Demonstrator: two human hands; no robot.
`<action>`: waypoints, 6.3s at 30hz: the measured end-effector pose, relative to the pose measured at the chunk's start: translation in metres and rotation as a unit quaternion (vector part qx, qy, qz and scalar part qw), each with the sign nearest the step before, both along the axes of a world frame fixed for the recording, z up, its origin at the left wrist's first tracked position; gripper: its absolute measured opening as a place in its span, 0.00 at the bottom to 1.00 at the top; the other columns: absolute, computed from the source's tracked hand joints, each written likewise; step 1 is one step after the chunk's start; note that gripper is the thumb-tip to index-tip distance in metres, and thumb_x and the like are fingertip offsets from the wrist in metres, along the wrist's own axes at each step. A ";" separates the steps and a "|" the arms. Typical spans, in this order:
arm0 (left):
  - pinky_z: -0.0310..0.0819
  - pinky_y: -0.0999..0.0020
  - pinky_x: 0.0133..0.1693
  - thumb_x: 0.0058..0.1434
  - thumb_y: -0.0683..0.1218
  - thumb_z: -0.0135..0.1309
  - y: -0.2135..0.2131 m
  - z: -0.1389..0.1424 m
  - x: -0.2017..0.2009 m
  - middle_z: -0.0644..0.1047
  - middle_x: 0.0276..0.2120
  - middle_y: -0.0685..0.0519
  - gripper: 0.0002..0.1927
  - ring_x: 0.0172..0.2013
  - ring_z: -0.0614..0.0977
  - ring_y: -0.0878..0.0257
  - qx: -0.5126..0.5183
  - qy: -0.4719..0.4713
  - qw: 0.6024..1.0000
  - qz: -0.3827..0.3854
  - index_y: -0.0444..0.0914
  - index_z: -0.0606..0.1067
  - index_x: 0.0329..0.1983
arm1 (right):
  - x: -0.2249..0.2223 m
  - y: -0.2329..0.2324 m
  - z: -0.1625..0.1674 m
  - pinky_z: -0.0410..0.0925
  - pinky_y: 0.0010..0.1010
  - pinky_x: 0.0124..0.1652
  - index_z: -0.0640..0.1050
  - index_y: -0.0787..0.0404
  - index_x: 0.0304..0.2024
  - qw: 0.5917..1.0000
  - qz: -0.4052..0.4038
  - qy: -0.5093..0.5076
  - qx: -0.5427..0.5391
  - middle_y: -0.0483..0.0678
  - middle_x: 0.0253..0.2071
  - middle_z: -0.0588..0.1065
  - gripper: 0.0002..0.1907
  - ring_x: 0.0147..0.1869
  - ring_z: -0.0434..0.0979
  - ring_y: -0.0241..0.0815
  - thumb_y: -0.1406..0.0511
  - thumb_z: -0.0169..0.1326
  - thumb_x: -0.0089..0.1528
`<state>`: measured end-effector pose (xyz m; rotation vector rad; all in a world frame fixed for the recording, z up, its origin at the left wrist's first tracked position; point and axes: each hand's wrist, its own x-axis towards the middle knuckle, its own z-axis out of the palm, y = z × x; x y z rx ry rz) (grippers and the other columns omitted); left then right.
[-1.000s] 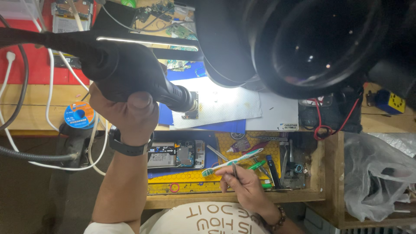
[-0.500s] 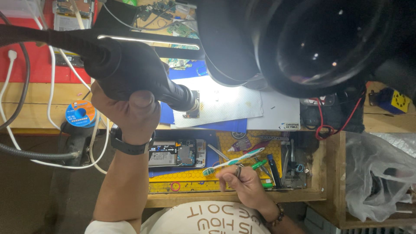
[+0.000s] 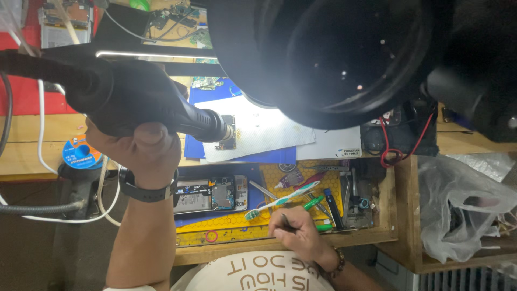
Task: The person uses a hot air gun and tweezers to work on a small circuit board placed on a white surface. They apply heat to the board and use tweezers to adjust components. Later, they handle a small tube of paste and a toothbrush, then continue working on the board with the tweezers.
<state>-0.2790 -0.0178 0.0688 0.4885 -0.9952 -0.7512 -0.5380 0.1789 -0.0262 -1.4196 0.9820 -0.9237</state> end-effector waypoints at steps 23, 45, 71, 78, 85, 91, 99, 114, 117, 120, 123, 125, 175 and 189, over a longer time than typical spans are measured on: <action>0.83 0.65 0.37 0.53 0.68 0.68 -0.004 -0.008 0.002 0.81 0.35 0.49 0.40 0.32 0.85 0.60 0.004 0.001 1.000 0.017 0.29 0.75 0.48 | 0.004 0.002 -0.007 0.60 0.22 0.25 0.74 0.64 0.36 0.995 -0.003 -0.005 0.095 0.38 0.23 0.70 0.14 0.25 0.65 0.27 0.62 0.52 0.74; 0.76 0.76 0.36 0.57 0.68 0.66 -0.009 -0.015 0.016 0.81 0.33 0.54 0.34 0.31 0.83 0.66 0.006 -0.067 0.996 0.052 0.32 0.77 0.41 | 0.018 -0.020 0.008 0.70 0.23 0.32 0.80 0.68 0.45 0.994 -0.011 0.104 -0.024 0.45 0.32 0.77 0.17 0.32 0.76 0.31 0.59 0.52 0.70; 0.80 0.73 0.35 0.54 0.67 0.67 -0.014 -0.021 0.009 0.81 0.34 0.53 0.35 0.31 0.84 0.65 0.002 -0.021 0.999 0.043 0.32 0.76 0.43 | 0.016 -0.021 0.006 0.71 0.23 0.32 0.80 0.68 0.48 0.996 -0.003 0.093 -0.004 0.44 0.27 0.77 0.12 0.31 0.77 0.31 0.64 0.53 0.69; 0.81 0.71 0.37 0.55 0.67 0.68 -0.012 -0.024 0.008 0.81 0.36 0.51 0.36 0.33 0.85 0.64 0.005 -0.018 0.999 0.047 0.31 0.75 0.46 | 0.016 -0.020 0.005 0.71 0.23 0.32 0.80 0.68 0.48 0.995 0.002 0.099 -0.002 0.44 0.28 0.78 0.13 0.31 0.77 0.31 0.64 0.54 0.69; 0.80 0.73 0.36 0.55 0.69 0.66 -0.014 -0.022 0.010 0.81 0.35 0.52 0.36 0.32 0.85 0.64 0.002 -0.043 0.997 0.064 0.32 0.76 0.43 | 0.017 -0.020 0.005 0.72 0.23 0.33 0.80 0.68 0.48 0.995 0.003 0.101 -0.010 0.45 0.31 0.80 0.12 0.32 0.78 0.32 0.65 0.54 0.68; 0.80 0.72 0.36 0.55 0.68 0.67 -0.014 -0.024 0.009 0.81 0.36 0.52 0.36 0.32 0.85 0.64 -0.001 -0.029 0.998 0.059 0.32 0.75 0.44 | 0.016 -0.020 0.005 0.72 0.23 0.33 0.80 0.68 0.48 0.995 0.003 0.096 -0.005 0.46 0.32 0.80 0.11 0.32 0.78 0.32 0.66 0.54 0.68; 0.81 0.71 0.36 0.54 0.68 0.68 -0.013 -0.022 0.007 0.81 0.35 0.52 0.36 0.32 0.84 0.63 0.001 -0.012 0.999 0.043 0.32 0.75 0.45 | 0.018 -0.021 0.007 0.72 0.24 0.33 0.80 0.69 0.48 0.996 0.006 0.088 -0.009 0.46 0.33 0.80 0.11 0.32 0.78 0.32 0.67 0.55 0.68; 0.78 0.74 0.37 0.54 0.68 0.68 -0.013 -0.019 0.010 0.81 0.35 0.53 0.36 0.32 0.84 0.66 0.008 -0.026 0.998 0.059 0.32 0.77 0.42 | 0.019 -0.022 0.006 0.72 0.24 0.33 0.80 0.68 0.47 0.995 0.006 0.101 -0.007 0.45 0.30 0.80 0.10 0.31 0.80 0.32 0.67 0.55 0.67; 0.76 0.74 0.37 0.55 0.66 0.69 -0.012 -0.017 0.011 0.81 0.35 0.53 0.33 0.32 0.82 0.65 -0.002 -0.020 0.999 0.040 0.31 0.77 0.41 | 0.019 -0.022 0.007 0.72 0.23 0.33 0.80 0.68 0.47 0.994 -0.002 0.107 0.010 0.45 0.28 0.80 0.09 0.31 0.80 0.32 0.68 0.55 0.67; 0.75 0.73 0.35 0.56 0.63 0.70 -0.012 -0.014 0.014 0.80 0.32 0.54 0.30 0.30 0.81 0.65 -0.002 -0.007 1.000 0.003 0.32 0.77 0.39 | 0.020 -0.027 0.008 0.75 0.22 0.34 0.78 0.67 0.48 0.995 -0.022 0.092 -0.009 0.46 0.31 0.80 0.09 0.33 0.81 0.32 0.69 0.55 0.68; 0.75 0.74 0.35 0.57 0.63 0.69 -0.010 -0.011 0.020 0.80 0.32 0.54 0.30 0.29 0.81 0.67 0.009 -0.028 0.999 -0.013 0.33 0.76 0.39 | 0.016 -0.037 0.016 0.73 0.21 0.29 0.77 0.65 0.48 0.987 -0.048 0.139 -0.064 0.46 0.30 0.81 0.09 0.31 0.79 0.31 0.68 0.57 0.66; 0.75 0.74 0.37 0.59 0.62 0.69 -0.009 -0.009 0.023 0.80 0.33 0.53 0.29 0.32 0.81 0.67 -0.002 -0.036 0.999 -0.006 0.32 0.76 0.43 | 0.008 -0.045 0.027 0.63 0.20 0.19 0.77 0.64 0.46 0.963 -0.091 0.246 -0.063 0.44 0.24 0.81 0.12 0.20 0.72 0.28 0.67 0.59 0.61; 0.75 0.74 0.39 0.60 0.66 0.65 -0.014 -0.010 0.031 0.80 0.35 0.56 0.29 0.34 0.81 0.68 -0.007 -0.116 0.993 0.032 0.34 0.76 0.39 | 0.033 -0.154 0.057 0.72 0.32 0.44 0.80 0.62 0.40 0.860 -0.097 0.331 -0.377 0.47 0.43 0.79 0.10 0.47 0.78 0.44 0.77 0.64 0.59; 0.76 0.74 0.42 0.64 0.63 0.66 -0.015 -0.016 0.033 0.81 0.37 0.53 0.28 0.37 0.82 0.67 -0.024 -0.123 0.992 0.022 0.33 0.78 0.44 | 0.034 -0.154 0.058 0.72 0.31 0.43 0.80 0.62 0.40 0.856 -0.098 0.337 -0.381 0.47 0.43 0.79 0.09 0.46 0.78 0.43 0.76 0.63 0.59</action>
